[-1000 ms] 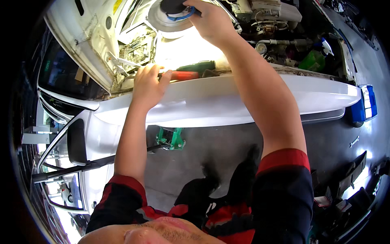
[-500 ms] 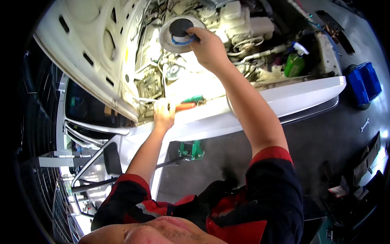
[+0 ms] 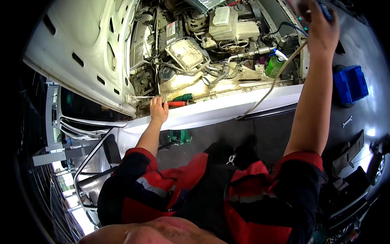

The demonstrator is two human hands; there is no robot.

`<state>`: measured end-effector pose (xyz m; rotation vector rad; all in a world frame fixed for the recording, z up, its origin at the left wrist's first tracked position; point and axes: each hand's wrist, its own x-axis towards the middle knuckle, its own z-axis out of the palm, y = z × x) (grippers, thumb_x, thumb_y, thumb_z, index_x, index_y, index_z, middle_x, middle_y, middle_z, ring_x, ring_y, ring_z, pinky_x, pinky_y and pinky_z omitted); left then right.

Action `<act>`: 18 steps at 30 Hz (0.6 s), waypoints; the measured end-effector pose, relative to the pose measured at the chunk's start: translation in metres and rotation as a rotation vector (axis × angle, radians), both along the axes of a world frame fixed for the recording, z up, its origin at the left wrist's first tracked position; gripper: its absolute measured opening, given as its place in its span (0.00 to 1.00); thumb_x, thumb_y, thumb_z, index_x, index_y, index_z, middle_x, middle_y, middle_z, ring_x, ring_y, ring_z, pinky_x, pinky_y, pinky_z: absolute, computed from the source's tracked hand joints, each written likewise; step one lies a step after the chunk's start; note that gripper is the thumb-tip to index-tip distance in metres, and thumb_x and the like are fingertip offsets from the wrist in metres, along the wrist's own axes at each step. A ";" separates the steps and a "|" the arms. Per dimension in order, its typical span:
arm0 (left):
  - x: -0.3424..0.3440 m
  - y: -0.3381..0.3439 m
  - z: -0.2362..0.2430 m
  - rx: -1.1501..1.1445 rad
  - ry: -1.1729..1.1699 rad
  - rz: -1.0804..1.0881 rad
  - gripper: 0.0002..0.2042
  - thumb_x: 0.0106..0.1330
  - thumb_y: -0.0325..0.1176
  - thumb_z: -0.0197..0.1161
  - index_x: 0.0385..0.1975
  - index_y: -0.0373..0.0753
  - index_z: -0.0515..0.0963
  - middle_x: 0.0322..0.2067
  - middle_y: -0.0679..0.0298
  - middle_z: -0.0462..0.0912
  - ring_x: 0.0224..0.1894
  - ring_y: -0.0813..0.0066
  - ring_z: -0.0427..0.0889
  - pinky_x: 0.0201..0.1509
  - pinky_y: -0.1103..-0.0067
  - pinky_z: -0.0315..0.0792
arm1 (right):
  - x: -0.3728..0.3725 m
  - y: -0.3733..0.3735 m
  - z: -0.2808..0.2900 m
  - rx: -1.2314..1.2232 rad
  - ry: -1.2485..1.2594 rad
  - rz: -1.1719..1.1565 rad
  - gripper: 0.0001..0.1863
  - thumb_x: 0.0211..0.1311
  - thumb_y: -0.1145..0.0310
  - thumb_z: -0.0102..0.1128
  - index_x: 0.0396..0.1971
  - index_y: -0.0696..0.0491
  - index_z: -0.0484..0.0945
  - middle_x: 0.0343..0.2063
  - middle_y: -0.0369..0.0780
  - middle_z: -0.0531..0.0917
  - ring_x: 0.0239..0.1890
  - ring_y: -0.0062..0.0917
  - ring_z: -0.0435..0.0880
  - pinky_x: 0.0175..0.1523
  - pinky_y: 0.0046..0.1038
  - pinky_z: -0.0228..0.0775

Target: The person unfastens components inside a car's engine compartment using a socket wrench. They then position a work light to illuminate the bay and detach parts by hand and with a screwdriver.

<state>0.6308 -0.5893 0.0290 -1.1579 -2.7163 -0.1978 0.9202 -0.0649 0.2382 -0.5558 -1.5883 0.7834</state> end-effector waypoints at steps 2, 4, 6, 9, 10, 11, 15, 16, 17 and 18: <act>-0.002 0.000 -0.001 -0.021 -0.026 -0.002 0.15 0.63 0.38 0.56 0.46 0.36 0.74 0.50 0.52 0.72 0.55 0.50 0.67 0.63 0.61 0.61 | -0.003 -0.008 0.038 -0.302 0.036 -0.242 0.15 0.66 0.63 0.57 0.42 0.61 0.79 0.28 0.36 0.81 0.37 0.20 0.82 0.37 0.23 0.75; -0.006 -0.001 -0.006 -0.046 0.001 0.006 0.15 0.63 0.39 0.57 0.45 0.38 0.75 0.50 0.54 0.72 0.56 0.50 0.67 0.62 0.61 0.62 | 0.004 0.002 0.047 -0.326 -0.033 -0.428 0.16 0.65 0.62 0.59 0.42 0.60 0.79 0.26 0.35 0.82 0.31 0.18 0.82 0.34 0.23 0.72; -0.006 0.004 -0.008 -0.061 -0.032 -0.030 0.15 0.63 0.39 0.57 0.44 0.37 0.75 0.50 0.53 0.72 0.55 0.49 0.67 0.62 0.60 0.61 | 0.023 0.024 0.043 -0.374 0.000 -0.226 0.39 0.56 0.53 0.67 0.65 0.46 0.58 0.67 0.45 0.62 0.61 0.44 0.71 0.53 0.47 0.78; -0.006 0.002 -0.007 -0.018 0.016 -0.040 0.16 0.62 0.38 0.57 0.45 0.36 0.75 0.51 0.50 0.72 0.54 0.48 0.68 0.62 0.60 0.60 | 0.054 0.028 0.017 -0.608 0.168 -0.164 0.21 0.62 0.67 0.61 0.51 0.61 0.69 0.43 0.49 0.77 0.45 0.31 0.82 0.42 0.26 0.82; -0.008 0.003 -0.005 -0.012 0.002 -0.058 0.17 0.61 0.38 0.57 0.46 0.35 0.74 0.50 0.50 0.73 0.54 0.47 0.68 0.62 0.60 0.60 | 0.064 0.018 0.002 -0.630 0.140 -0.188 0.21 0.62 0.67 0.61 0.51 0.61 0.69 0.43 0.49 0.77 0.45 0.31 0.82 0.42 0.26 0.82; -0.008 -0.004 -0.003 -0.025 0.026 -0.057 0.18 0.61 0.39 0.58 0.47 0.35 0.74 0.51 0.50 0.72 0.55 0.48 0.67 0.62 0.59 0.59 | 0.068 -0.002 -0.016 -0.554 0.089 -0.024 0.19 0.62 0.67 0.60 0.48 0.61 0.70 0.41 0.48 0.78 0.44 0.31 0.81 0.42 0.28 0.80; -0.001 0.015 -0.004 -0.029 0.056 -0.079 0.23 0.59 0.38 0.61 0.53 0.35 0.70 0.56 0.51 0.68 0.58 0.48 0.65 0.64 0.58 0.57 | 0.095 -0.080 -0.068 -0.244 -0.355 -0.183 0.11 0.63 0.65 0.62 0.38 0.58 0.76 0.28 0.37 0.81 0.30 0.20 0.81 0.35 0.23 0.74; 0.008 0.021 0.006 0.008 0.076 -0.100 0.23 0.58 0.37 0.62 0.53 0.35 0.70 0.55 0.51 0.69 0.57 0.48 0.65 0.64 0.58 0.57 | 0.080 -0.101 -0.084 -0.904 0.192 0.060 0.12 0.62 0.67 0.65 0.37 0.57 0.73 0.31 0.37 0.81 0.34 0.19 0.81 0.37 0.21 0.76; 0.021 0.039 0.019 0.069 0.053 -0.200 0.23 0.57 0.36 0.63 0.52 0.35 0.71 0.54 0.51 0.69 0.57 0.48 0.66 0.64 0.57 0.56 | 0.077 -0.123 -0.086 -0.950 0.159 0.106 0.11 0.61 0.68 0.65 0.35 0.56 0.72 0.30 0.36 0.80 0.33 0.18 0.79 0.36 0.20 0.74; 0.039 0.059 0.032 0.131 0.032 -0.295 0.22 0.57 0.35 0.64 0.51 0.35 0.71 0.53 0.51 0.69 0.56 0.49 0.66 0.64 0.57 0.56 | 0.078 -0.140 -0.091 -0.994 0.127 0.156 0.11 0.61 0.70 0.65 0.34 0.56 0.71 0.29 0.35 0.78 0.31 0.17 0.78 0.36 0.18 0.72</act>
